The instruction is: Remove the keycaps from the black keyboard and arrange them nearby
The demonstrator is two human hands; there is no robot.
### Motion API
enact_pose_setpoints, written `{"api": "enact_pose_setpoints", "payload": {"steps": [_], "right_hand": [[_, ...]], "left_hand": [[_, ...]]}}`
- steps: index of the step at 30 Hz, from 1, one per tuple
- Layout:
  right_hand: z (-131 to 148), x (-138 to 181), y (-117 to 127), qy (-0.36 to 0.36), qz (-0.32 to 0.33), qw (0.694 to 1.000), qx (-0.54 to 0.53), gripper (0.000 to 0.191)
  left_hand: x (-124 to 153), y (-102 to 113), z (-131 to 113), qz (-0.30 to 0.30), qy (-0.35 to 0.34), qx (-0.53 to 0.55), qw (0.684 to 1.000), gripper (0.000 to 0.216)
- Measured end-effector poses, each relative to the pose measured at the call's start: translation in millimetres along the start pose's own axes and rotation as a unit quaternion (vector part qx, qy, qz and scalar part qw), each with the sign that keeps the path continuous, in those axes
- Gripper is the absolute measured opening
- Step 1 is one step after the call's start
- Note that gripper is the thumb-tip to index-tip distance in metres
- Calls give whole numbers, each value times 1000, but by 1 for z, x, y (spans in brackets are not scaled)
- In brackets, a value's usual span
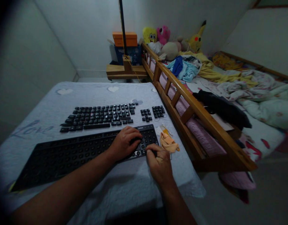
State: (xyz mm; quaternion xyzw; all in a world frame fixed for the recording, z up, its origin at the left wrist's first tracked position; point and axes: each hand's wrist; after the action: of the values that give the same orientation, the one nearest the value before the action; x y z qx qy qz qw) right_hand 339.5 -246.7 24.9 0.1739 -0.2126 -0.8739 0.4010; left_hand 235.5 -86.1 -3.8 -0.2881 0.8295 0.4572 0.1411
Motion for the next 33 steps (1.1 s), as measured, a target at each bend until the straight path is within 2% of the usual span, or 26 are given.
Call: {"api": "enact_pose_setpoints", "payload": {"steps": [5, 13, 18, 24, 28, 33], "right_hand": [[2, 1, -1, -17, -2, 1000, 8, 19], [18, -22, 4, -31, 62, 995, 77, 19], [19, -32, 5, -17, 108, 991, 83, 19], [21, -46, 14, -46, 163, 979, 109, 17], [17, -47, 18, -7, 191, 975, 116, 17], [10, -30, 19, 34, 168, 979, 114, 17]], "left_hand": [[0, 0, 0, 1, -1, 0, 1000, 14], [-1, 1, -1, -2, -1, 2, 1000, 13], [-1, 0, 0, -4, -2, 3, 1000, 14], [0, -2, 2, 1, -2, -2, 1000, 15], [0, -2, 1, 11, 5, -3, 1000, 14], [0, -3, 2, 37, 13, -13, 999, 13]]}}
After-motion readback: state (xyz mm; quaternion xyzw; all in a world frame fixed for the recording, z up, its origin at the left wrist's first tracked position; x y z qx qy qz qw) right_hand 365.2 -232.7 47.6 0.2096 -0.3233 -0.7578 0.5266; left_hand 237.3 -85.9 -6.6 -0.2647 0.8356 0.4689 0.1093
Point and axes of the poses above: each hand's wrist, its own x-axis away from the middle knuckle, its own y-axis out of the back of the hand, z = x × y
